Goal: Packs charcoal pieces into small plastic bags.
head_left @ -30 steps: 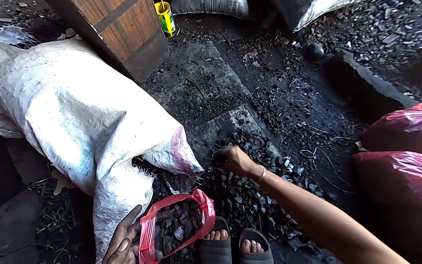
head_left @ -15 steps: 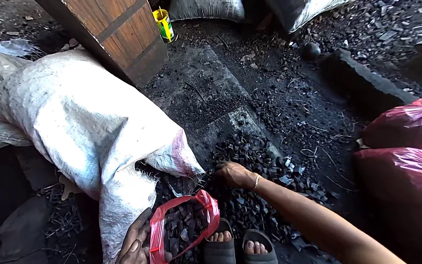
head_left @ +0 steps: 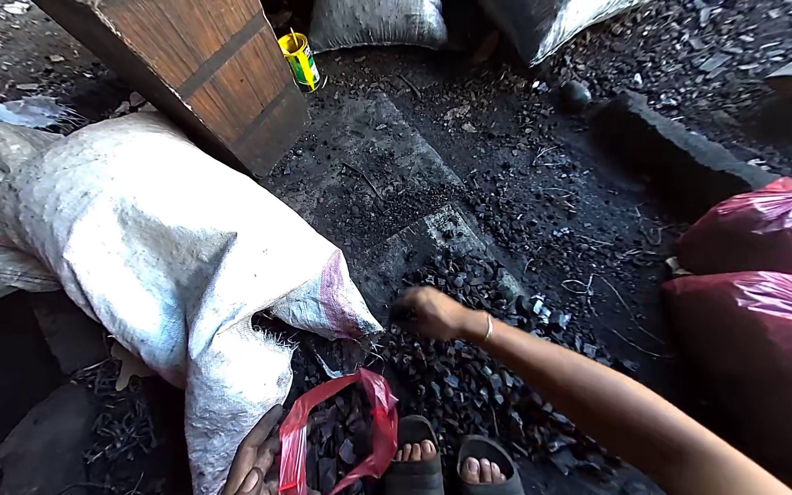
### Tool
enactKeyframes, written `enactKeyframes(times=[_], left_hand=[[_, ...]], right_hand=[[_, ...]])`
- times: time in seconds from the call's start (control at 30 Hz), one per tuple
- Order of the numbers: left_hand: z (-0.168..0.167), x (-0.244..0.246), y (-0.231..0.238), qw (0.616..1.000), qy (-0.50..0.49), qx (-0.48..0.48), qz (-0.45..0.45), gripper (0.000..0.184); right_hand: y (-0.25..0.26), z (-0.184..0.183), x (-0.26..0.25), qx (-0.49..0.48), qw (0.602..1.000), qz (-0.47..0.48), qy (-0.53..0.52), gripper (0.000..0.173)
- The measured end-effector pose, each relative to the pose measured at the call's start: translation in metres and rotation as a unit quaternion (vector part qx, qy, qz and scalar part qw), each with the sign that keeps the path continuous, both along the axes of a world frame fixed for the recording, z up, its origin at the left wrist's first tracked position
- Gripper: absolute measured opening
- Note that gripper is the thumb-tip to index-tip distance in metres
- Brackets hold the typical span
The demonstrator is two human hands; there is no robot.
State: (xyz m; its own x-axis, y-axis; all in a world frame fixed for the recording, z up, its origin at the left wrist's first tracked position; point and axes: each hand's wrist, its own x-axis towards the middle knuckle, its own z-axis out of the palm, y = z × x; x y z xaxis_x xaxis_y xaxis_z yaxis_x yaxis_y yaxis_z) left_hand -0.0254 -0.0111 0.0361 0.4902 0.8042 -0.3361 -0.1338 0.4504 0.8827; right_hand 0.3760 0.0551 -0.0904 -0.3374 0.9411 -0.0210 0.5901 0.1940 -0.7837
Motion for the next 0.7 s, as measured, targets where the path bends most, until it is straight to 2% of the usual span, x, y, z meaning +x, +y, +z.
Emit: enactKeyframes(times=[0.1, 0.2, 0.3, 0.4, 0.5, 0.6, 0.63, 0.7], left_hand=[[0.0, 0.002, 0.002, 1.0, -0.001, -0.003, -0.007, 0.067], [0.002, 0.005, 0.006, 1.0, 0.005, -0.004, -0.018, 0.069], [0.002, 0.003, 0.006, 1.0, 0.012, -0.007, -0.014, 0.071], [0.002, -0.001, 0.003, 1.0, 0.014, -0.007, -0.005, 0.07], [0.003, -0.001, 0.003, 1.0, 0.018, -0.008, -0.004, 0.069], [0.004, 0.003, 0.005, 1.0, 0.006, -0.013, -0.008, 0.069], [0.005, 0.004, 0.006, 1.0, 0.001, -0.014, -0.009, 0.07], [0.007, 0.009, 0.006, 1.0, -0.003, -0.01, -0.012, 0.07]], right_hand=[[0.03, -0.028, 0.042, -0.067, 0.974, -0.128, -0.174, 0.027], [0.046, -0.046, 0.048, -0.101, 0.945, -0.13, -0.282, 0.034], [0.053, -0.064, 0.04, -0.096, 0.941, -0.109, -0.305, 0.028], [0.06, -0.064, 0.041, -0.1, 0.948, -0.089, -0.29, 0.025], [0.061, -0.06, 0.048, -0.086, 0.958, -0.114, -0.248, 0.022], [0.053, -0.034, 0.037, -0.046, 0.982, -0.147, -0.111, 0.024], [0.046, -0.021, 0.025, -0.021, 0.989, -0.135, -0.051, 0.024], [0.024, 0.012, -0.009, 0.042, 0.997, -0.048, 0.047, 0.023]])
